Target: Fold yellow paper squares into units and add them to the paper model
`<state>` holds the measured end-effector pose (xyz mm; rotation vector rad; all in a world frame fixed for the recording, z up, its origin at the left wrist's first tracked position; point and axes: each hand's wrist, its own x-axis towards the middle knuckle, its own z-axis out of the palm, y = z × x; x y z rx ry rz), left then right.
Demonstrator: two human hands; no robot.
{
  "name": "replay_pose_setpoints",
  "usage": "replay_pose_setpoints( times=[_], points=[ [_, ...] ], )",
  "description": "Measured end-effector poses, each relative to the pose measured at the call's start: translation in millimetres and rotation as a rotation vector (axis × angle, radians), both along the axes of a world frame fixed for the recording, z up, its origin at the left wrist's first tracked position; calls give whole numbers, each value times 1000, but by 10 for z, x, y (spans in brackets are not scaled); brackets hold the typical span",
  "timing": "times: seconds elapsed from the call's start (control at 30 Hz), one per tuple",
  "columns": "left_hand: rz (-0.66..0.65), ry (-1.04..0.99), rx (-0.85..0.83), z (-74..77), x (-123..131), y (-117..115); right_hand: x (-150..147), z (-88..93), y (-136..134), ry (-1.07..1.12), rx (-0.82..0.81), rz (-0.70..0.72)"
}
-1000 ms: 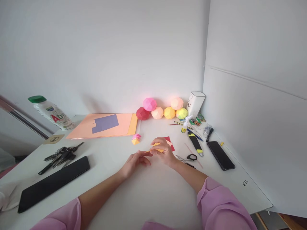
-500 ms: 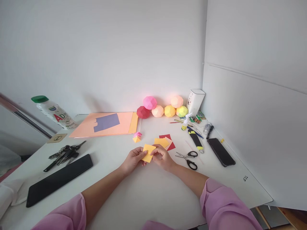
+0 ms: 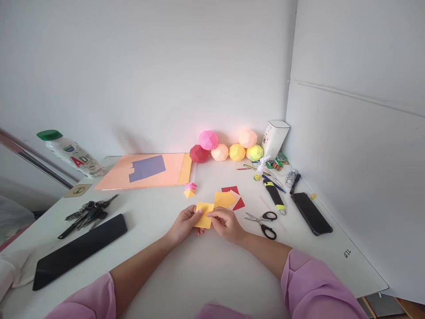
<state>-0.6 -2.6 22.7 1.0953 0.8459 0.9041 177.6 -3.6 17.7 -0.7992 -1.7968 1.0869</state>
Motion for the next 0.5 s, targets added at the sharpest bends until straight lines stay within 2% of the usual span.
replay_pose_setpoints(
  times=[0.23, 0.4, 0.5],
  points=[
    [-34, 38, -29, 66, -7, -24, -3, -9, 2, -11, 182, -15],
    [-55, 68, -22, 38, -11, -38, -2, -11, 0, -13, 187, 15],
    [-51, 74, 3, 32, -9, -33, 1, 3, -4, -13, 121, -28]
  ],
)
